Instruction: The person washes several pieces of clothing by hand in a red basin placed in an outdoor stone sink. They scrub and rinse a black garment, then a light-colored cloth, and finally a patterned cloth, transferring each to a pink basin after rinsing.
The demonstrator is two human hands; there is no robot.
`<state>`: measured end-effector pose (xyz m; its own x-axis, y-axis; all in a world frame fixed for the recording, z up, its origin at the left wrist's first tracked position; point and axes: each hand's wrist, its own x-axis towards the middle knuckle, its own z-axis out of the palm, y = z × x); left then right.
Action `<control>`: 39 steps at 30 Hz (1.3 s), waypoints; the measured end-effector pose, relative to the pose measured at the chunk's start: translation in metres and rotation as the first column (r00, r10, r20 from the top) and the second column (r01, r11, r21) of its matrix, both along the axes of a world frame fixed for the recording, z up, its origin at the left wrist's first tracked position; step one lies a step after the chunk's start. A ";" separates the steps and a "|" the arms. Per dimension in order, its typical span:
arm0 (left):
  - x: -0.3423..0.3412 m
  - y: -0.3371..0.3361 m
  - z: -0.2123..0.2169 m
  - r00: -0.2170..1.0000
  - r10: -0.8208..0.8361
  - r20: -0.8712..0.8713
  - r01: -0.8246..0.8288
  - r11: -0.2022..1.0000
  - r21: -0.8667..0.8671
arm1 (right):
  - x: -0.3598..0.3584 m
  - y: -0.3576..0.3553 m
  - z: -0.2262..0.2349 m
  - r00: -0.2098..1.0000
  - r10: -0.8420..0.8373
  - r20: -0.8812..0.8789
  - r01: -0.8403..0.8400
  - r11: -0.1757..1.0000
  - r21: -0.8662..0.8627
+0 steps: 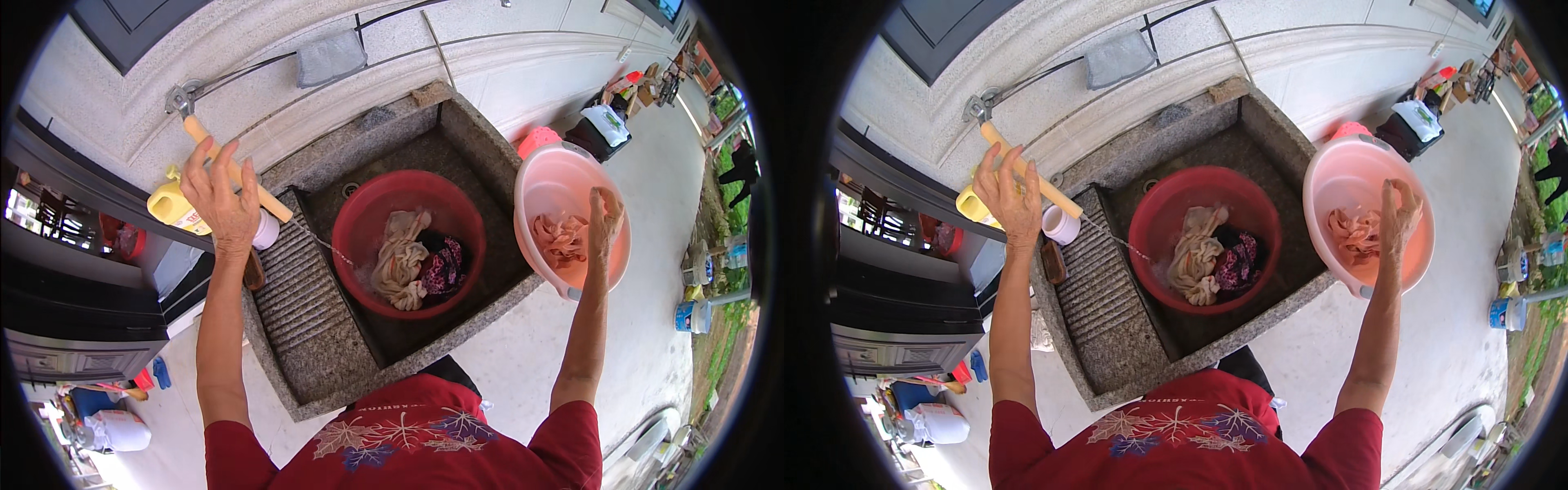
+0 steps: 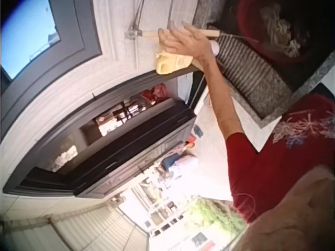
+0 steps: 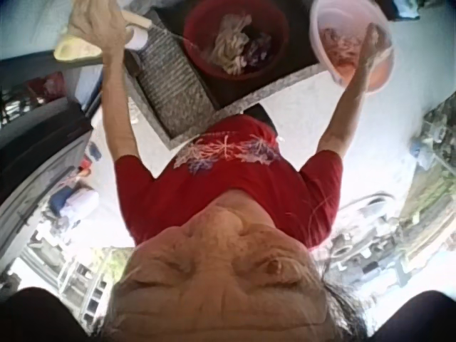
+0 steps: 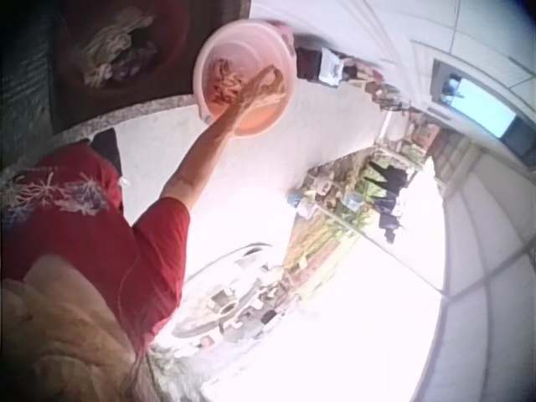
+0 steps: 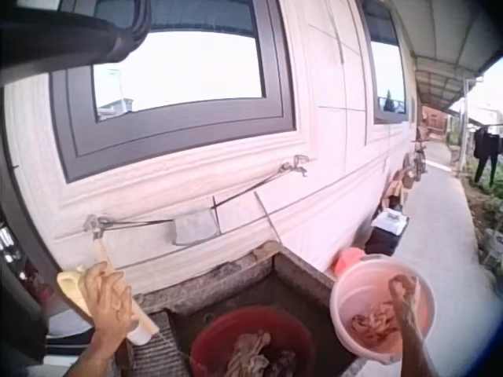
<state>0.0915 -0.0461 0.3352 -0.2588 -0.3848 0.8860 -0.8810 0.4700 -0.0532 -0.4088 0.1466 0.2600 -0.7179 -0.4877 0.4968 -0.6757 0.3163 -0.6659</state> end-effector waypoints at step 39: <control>-0.089 0.148 -0.181 0.333 0.233 -0.914 0.930 0.075 0.359 | 0.219 -0.123 -0.230 0.471 0.615 0.632 -0.699 -0.176 0.693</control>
<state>0.0023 0.1018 0.1541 -0.3100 -0.9481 -0.0715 0.1355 -0.1185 0.9837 -0.1896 0.0232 0.0299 0.2700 -0.7377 -0.6188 -0.8974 0.0402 -0.4394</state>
